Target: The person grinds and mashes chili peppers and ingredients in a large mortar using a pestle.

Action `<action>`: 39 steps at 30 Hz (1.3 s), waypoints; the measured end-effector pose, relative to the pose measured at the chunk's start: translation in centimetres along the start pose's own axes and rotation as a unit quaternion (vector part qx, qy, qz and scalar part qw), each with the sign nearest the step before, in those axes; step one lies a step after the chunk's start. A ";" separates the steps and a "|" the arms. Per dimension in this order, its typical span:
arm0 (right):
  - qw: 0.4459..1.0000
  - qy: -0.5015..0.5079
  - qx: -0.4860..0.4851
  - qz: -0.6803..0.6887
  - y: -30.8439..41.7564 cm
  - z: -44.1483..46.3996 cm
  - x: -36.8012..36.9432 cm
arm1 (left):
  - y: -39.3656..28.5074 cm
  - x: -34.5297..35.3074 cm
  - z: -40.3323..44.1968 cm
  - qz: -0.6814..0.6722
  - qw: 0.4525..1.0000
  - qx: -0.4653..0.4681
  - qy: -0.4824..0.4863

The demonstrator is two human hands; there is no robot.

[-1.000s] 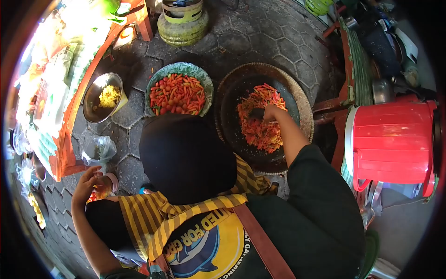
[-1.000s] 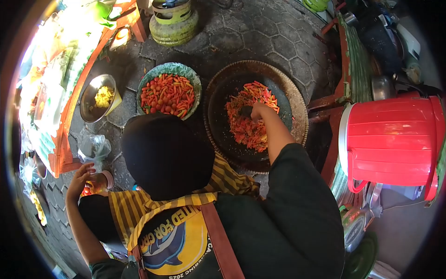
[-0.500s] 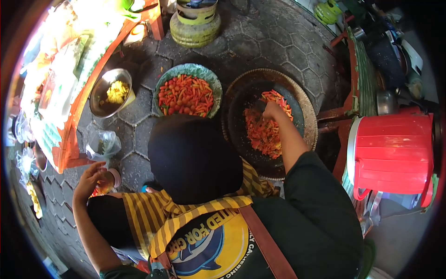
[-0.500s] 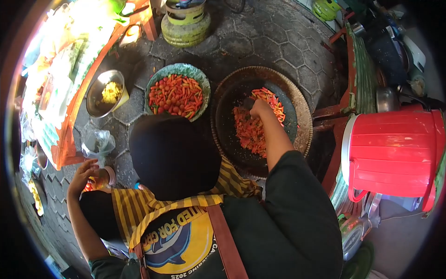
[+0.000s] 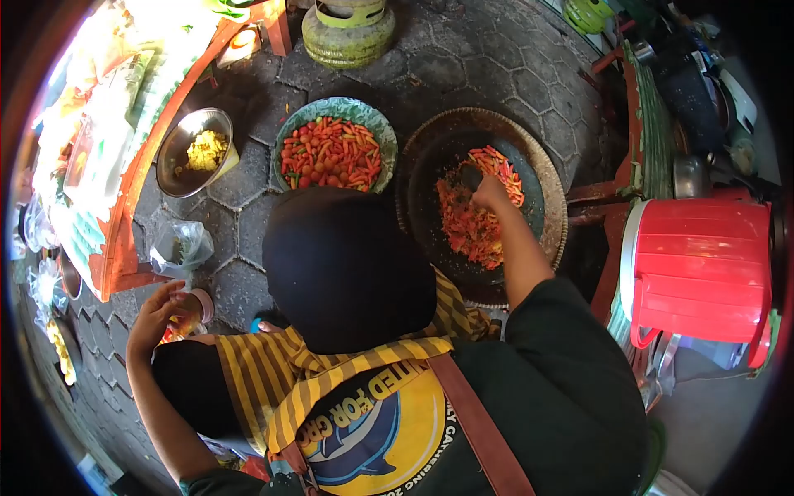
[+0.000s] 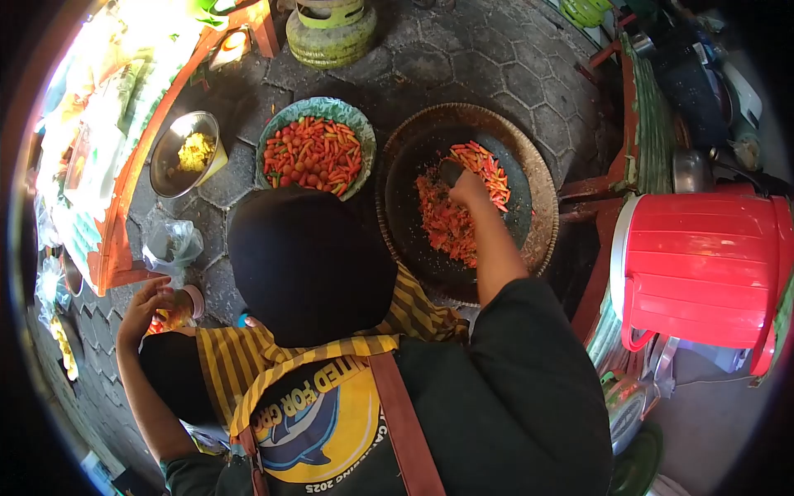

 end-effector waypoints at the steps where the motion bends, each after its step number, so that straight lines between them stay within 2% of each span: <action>1: 1.000 0.001 0.001 -0.001 0.0 -0.7 3.4 | -0.2 -0.1 0.1 0.000 1.000 -0.001 0.002; 2: 0.991 -0.127 -0.020 -0.029 0.1 -1.0 6.2 | 0.0 -0.1 0.3 0.005 1.000 -0.011 0.002; 3: 0.965 -0.252 -0.040 -0.057 0.8 -2.4 5.5 | 0.4 -0.1 0.4 0.010 1.000 -0.021 0.004; 4: 0.965 -0.255 -0.036 -0.056 0.5 -1.3 4.8 | 0.7 -0.2 1.0 0.010 1.000 -0.014 0.012; 5: 0.993 -0.107 -0.032 -0.041 -0.5 0.0 5.9 | 1.1 -0.1 1.0 0.017 1.000 -0.014 0.018; 6: 0.999 0.036 -0.029 -0.020 -0.6 0.6 5.9 | 0.7 -0.2 1.3 0.010 1.000 0.001 0.016; 7: 0.999 0.030 -0.022 -0.016 -1.4 0.7 3.7 | 0.4 -0.2 1.6 0.002 1.000 0.017 0.014; 8: 0.975 0.130 0.105 0.145 -3.0 0.5 2.6 | 0.8 -0.5 2.0 0.024 0.999 0.027 0.013; 9: 0.901 0.228 0.222 0.295 -3.9 -0.3 2.3 | 0.4 -0.5 2.0 0.021 0.999 0.030 0.013; 10: 0.903 0.228 0.223 0.289 -4.7 -0.2 1.5 | 0.0 -0.5 1.3 0.029 0.999 0.027 0.006; 12: 0.949 0.132 0.213 0.191 -6.9 -0.3 -0.2 | 0.0 -0.3 0.3 0.041 0.999 0.017 0.001; 13: 0.949 0.133 0.214 0.189 -6.9 -0.9 0.1 | 0.2 -0.3 0.3 0.041 0.999 0.015 0.003; 15: 0.979 0.081 0.184 0.017 -7.2 -2.8 0.3 | 0.6 -0.5 0.3 0.010 1.000 0.011 0.014; 16: 0.992 -0.030 0.122 0.011 -6.8 -3.0 1.0 | 0.6 -0.4 0.2 0.010 1.000 0.010 0.013; 17: 0.992 -0.030 0.122 0.011 -7.6 -3.0 2.0 | 0.4 -0.5 0.3 0.011 1.000 0.003 0.005; 18: 0.974 0.005 0.172 0.148 -7.3 -3.5 3.0 | 0.2 -0.5 0.4 0.013 1.000 -0.002 -0.004; 19: 0.933 0.039 0.220 0.282 -6.9 -4.1 3.9 | 0.1 -0.5 0.5 0.016 1.000 0.001 -0.002; 20: 0.865 0.137 0.315 0.365 -5.0 -6.3 1.8 | 0.2 -0.4 0.6 0.019 1.000 0.002 -0.003; 21: 0.863 0.136 0.318 0.369 -4.7 -6.6 0.4 | 0.3 -0.4 0.7 0.022 1.000 0.002 -0.005; 23: 0.922 0.098 0.236 0.290 -4.4 -5.6 -2.0 | -0.1 0.1 0.3 0.020 1.000 0.007 0.001; 24: 0.965 0.087 0.173 0.178 -4.9 -4.3 -3.1 | -0.1 0.2 0.1 0.023 1.000 0.006 0.006; 25: 0.964 0.091 0.174 0.178 -5.3 -4.3 -3.5 | 0.0 0.4 0.0 0.026 1.000 0.004 0.011; 27: 0.997 0.057 0.007 0.058 -3.9 -4.0 -5.6 | 0.1 0.2 -0.1 0.031 1.000 -0.001 0.005; 28: 0.993 0.082 0.050 -0.065 -1.5 -6.2 -7.7 | 0.2 0.1 -0.1 0.032 0.999 -0.008 0.001; 29: 0.993 0.081 0.049 -0.065 -0.9 -6.9 -5.4 | 0.2 -0.1 0.1 0.031 0.999 -0.013 -0.005; 31: 0.982 -0.004 -0.041 -0.184 -1.0 -6.9 0.2 | 0.2 0.0 0.4 0.029 0.999 -0.015 -0.003; 35: 0.982 -0.022 -0.049 -0.180 -2.5 -2.9 1.5 | -0.1 0.2 0.6 0.028 1.000 0.004 0.002; 37: 0.967 0.230 0.019 -0.112 -4.2 -1.9 -0.5 | -0.3 0.2 0.6 0.028 0.999 0.023 0.013; 39: 0.969 0.216 0.018 -0.121 -2.6 -2.7 -5.4 | 0.3 0.2 -0.1 0.018 1.000 0.004 0.007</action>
Point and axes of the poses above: each hand's wrist, its own z-axis towards the middle knuckle, its own x-axis out of the palm, y = z × x, the point moved 7 cm from there along z, towards the middle knuckle, and after that the axes turned 12 degrees about -y, right-handed, at the moved point
